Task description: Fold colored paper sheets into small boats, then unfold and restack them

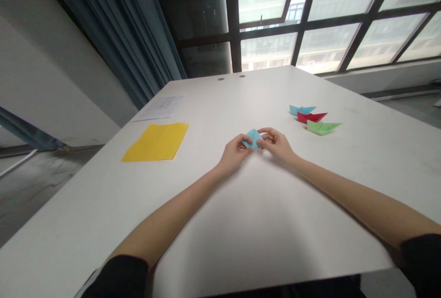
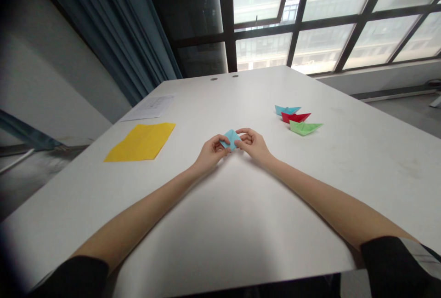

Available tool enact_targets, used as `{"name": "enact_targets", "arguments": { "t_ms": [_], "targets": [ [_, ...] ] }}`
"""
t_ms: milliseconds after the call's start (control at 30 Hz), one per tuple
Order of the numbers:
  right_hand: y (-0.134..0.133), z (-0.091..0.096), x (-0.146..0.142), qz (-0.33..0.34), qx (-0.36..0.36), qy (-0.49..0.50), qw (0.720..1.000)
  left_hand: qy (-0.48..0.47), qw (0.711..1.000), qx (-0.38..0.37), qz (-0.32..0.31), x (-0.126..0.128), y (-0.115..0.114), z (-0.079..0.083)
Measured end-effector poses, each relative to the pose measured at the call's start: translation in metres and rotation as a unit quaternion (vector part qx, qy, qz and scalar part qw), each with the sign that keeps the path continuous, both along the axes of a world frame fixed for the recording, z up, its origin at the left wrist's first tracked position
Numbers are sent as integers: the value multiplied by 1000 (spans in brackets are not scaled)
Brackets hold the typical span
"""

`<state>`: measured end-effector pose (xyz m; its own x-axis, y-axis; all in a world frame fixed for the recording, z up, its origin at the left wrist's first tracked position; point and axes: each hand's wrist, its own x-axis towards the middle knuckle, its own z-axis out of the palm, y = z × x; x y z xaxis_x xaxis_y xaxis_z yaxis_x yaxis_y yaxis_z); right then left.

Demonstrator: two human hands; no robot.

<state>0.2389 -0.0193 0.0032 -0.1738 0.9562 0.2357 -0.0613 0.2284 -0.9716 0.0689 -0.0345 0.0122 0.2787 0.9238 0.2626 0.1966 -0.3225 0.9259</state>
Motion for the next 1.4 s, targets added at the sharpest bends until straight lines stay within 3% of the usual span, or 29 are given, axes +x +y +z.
{"name": "enact_targets", "arguments": {
  "t_ms": [300,500,733,900,1100,1400],
  "targets": [
    [5,-5,4,-24,-19,-16,999,139,988,57,-20,-1,-6,-2],
    [2,-1,3,-29,-12,-21,999,144,986,73,-40,0,-8,1],
    [3,-2,5,-29,-11,-39,999,126,988,88,-4,-2,-8,-2],
    [0,1,6,-29,71,-117,990,96,989,109,23,-1,-8,2],
    [-11,10,5,-22,240,-254,936,124,978,146,76,-2,-6,7],
    [-9,5,7,-50,261,-282,922,163,965,195,63,-2,-7,8]
  ]
}}
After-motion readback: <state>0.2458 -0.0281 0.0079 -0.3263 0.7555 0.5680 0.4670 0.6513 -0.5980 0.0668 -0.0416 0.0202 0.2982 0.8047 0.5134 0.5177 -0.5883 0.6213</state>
